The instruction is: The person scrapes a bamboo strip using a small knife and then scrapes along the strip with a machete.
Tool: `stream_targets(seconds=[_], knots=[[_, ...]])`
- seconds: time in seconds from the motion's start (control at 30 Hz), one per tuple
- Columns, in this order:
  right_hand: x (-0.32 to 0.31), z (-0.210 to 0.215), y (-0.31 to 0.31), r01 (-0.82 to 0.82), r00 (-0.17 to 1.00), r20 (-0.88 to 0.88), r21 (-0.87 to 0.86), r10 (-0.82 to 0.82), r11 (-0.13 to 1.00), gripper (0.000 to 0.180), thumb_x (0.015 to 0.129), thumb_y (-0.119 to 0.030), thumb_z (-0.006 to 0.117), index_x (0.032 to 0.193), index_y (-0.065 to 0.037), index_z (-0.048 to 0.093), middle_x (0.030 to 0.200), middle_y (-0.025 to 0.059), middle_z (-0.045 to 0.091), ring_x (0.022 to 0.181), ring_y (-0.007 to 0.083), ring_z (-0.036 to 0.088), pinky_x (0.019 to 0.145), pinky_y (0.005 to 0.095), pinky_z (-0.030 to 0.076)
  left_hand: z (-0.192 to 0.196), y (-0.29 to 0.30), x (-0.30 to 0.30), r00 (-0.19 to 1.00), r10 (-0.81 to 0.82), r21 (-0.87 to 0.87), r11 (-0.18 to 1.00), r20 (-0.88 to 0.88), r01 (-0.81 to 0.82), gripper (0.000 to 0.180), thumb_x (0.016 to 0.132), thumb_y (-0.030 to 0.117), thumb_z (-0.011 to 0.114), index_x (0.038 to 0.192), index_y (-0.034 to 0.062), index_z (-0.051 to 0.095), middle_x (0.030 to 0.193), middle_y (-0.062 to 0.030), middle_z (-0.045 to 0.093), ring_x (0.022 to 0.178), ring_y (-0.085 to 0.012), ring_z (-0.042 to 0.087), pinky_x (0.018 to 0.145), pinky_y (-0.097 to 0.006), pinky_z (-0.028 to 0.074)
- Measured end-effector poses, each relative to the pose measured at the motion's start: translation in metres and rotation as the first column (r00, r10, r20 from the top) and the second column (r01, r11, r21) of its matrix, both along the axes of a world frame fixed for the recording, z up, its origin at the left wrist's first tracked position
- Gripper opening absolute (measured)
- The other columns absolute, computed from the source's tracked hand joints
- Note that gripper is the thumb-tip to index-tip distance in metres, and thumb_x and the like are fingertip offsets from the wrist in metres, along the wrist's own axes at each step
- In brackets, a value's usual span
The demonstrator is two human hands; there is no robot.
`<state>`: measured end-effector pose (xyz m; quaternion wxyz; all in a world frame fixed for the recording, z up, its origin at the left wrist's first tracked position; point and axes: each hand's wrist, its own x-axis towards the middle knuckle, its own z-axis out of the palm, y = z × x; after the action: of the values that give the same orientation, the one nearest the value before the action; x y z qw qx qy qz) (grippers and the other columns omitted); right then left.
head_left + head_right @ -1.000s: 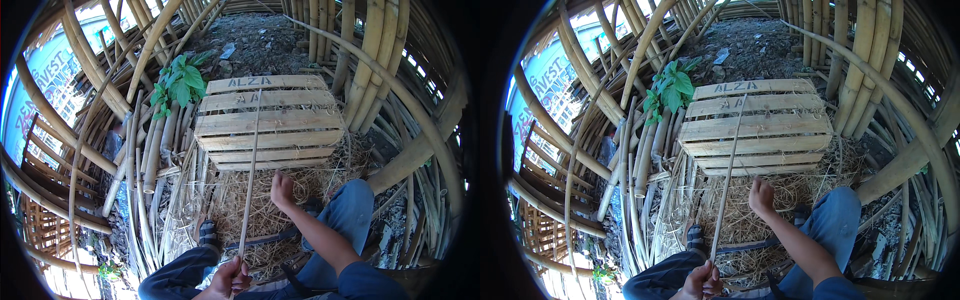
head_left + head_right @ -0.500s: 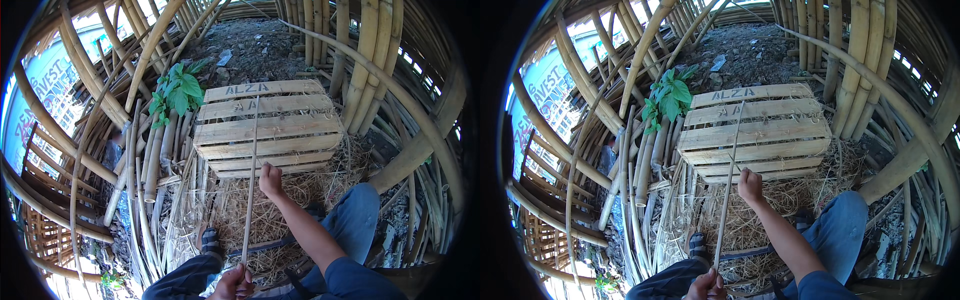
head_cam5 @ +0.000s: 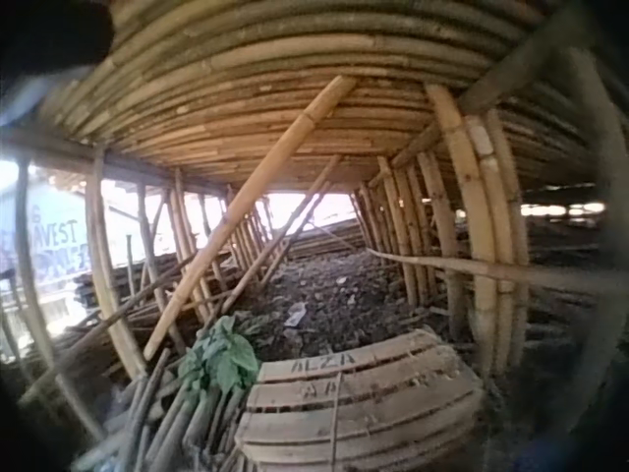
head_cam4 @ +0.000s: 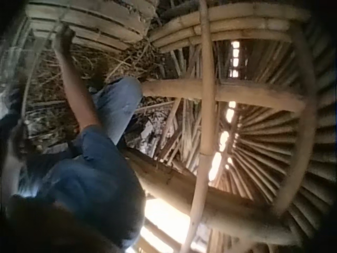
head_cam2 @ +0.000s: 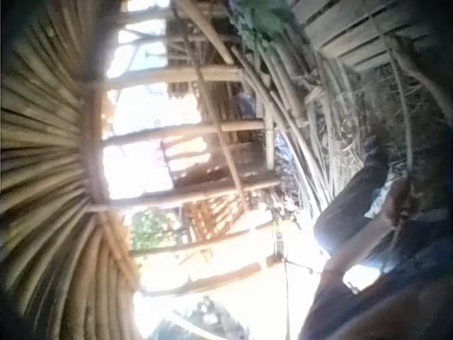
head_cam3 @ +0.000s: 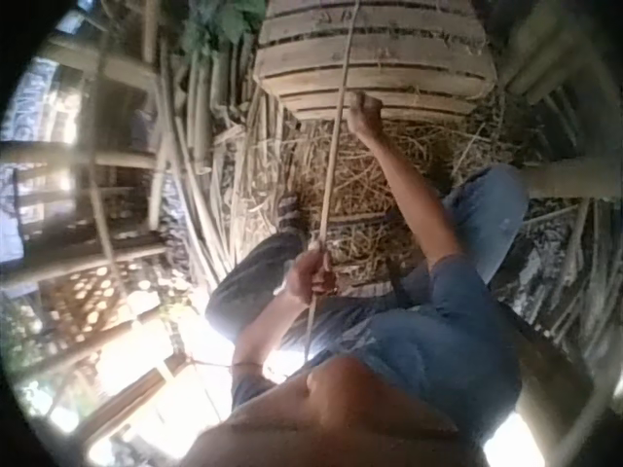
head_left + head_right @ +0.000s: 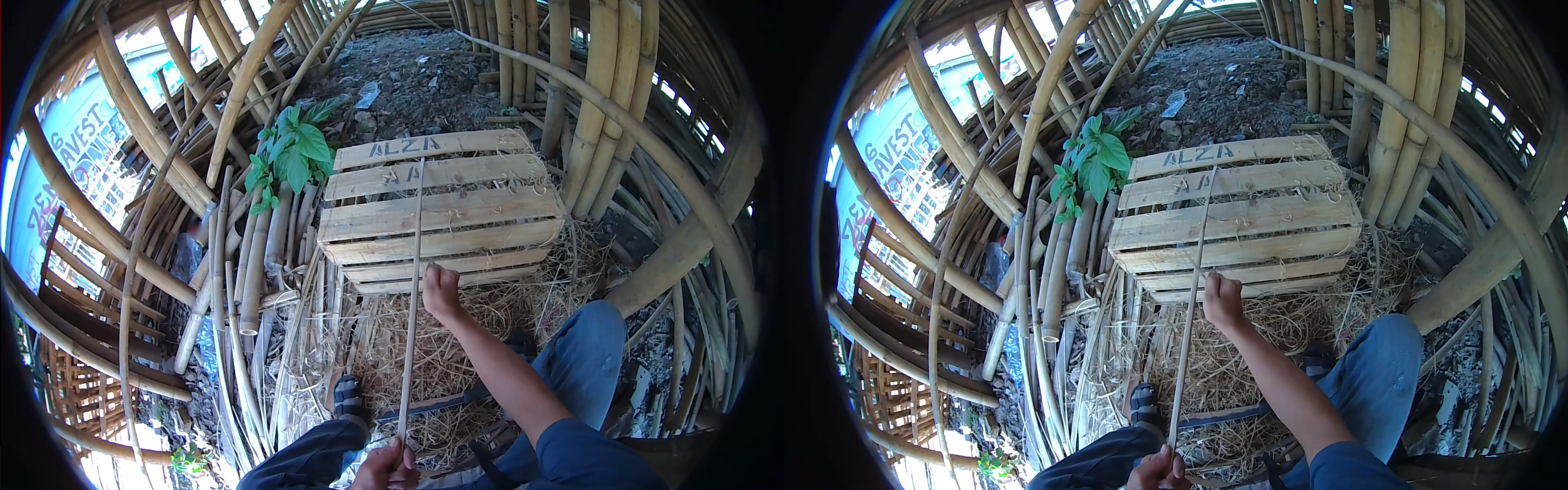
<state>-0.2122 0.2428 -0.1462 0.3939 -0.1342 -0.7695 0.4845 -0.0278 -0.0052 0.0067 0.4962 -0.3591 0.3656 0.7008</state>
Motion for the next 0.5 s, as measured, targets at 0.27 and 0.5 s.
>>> stream_targets(seconds=[0.27,0.5], knots=[[0.003,0.017,-0.006,-0.012,0.999,-0.029,0.147,0.017,0.989,0.036,0.089,-0.012,0.035,0.056,0.000,0.043,0.050,0.0203,0.045,0.047,0.0400,0.049,0.047,0.0465,0.036,-0.013,-0.009,0.002,0.998,-0.025,0.034,0.999,-0.051,0.027,0.044,0.097,0.041,0.030,0.075,0.0103,0.052,0.045,0.0032,0.029,0.033,-0.0085,0.024,0.032,-0.023,0.020],[-0.014,0.015,0.000,0.107,0.992,0.065,-0.004,-0.106,0.994,0.037,0.089,-0.012,0.039,0.055,0.002,0.045,0.049,0.0226,0.046,0.049,0.0412,0.050,0.048,0.0466,0.037,-0.007,-0.005,0.001,0.993,0.102,0.017,0.995,0.059,-0.103,0.042,0.097,0.038,0.028,0.077,0.0094,0.053,0.044,0.0034,0.028,0.032,-0.0081,0.023,0.031,-0.023,0.020]])
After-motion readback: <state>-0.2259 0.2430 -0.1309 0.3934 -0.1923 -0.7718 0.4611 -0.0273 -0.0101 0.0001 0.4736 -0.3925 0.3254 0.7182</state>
